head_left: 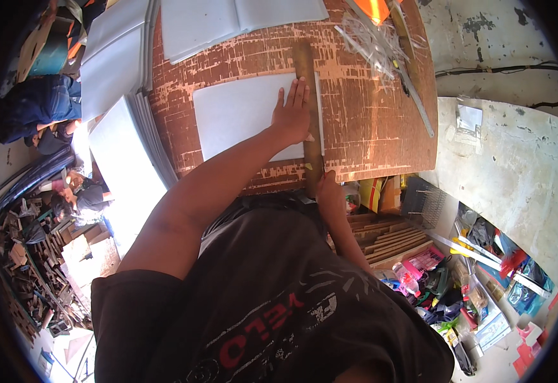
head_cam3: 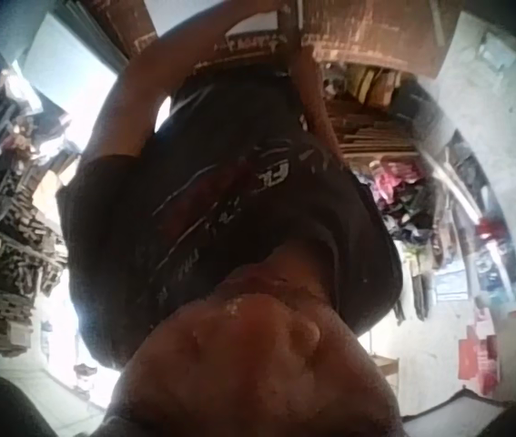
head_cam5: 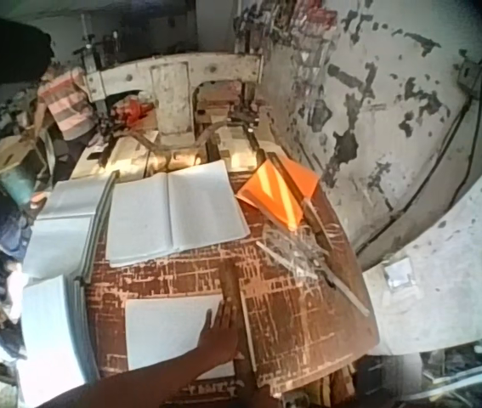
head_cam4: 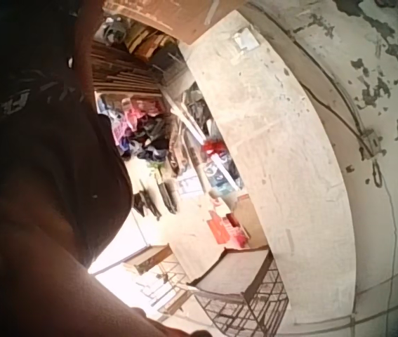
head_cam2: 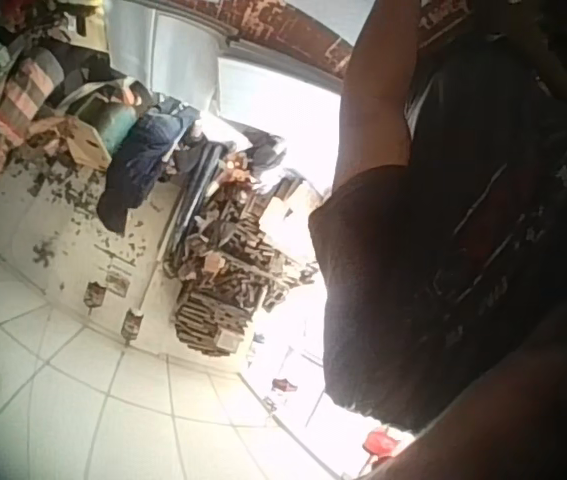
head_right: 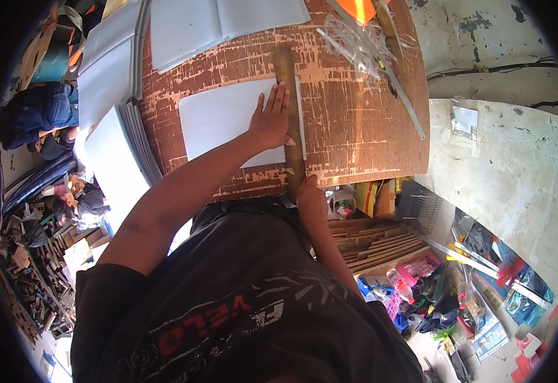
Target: The person measures a stack of paper with a ruler, marks it with a pen, and then cuts individual sheets with a pair of shears on a wooden table.
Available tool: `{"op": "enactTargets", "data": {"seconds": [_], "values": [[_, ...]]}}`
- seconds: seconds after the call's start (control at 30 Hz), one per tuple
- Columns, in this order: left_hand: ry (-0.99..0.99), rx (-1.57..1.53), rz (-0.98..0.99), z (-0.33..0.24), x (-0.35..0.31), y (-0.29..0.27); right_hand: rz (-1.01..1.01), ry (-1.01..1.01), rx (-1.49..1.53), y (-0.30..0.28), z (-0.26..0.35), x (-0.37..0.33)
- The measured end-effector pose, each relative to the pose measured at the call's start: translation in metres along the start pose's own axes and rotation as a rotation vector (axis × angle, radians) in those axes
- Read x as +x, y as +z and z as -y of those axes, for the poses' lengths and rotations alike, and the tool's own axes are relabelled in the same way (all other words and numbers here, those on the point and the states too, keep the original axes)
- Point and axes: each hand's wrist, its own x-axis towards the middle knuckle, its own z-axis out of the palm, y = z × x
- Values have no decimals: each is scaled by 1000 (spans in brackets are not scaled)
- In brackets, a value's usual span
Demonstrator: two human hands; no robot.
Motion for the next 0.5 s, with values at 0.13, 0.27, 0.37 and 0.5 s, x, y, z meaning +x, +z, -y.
{"op": "enactTargets", "data": {"seconds": [0.13,0.27,0.37,0.5], "values": [[6,-12,-6,0,0,0,37,48,-31,0,-1,-3],[17,-22,-15,-2,1,1,57,57,-11,-9,-10,-10],[17,-24,-17,3,-2,3,56,-60,54,-31,1,1],[-17,21,30,3,-4,-4,-119,-115,77,-60,30,54]]}}
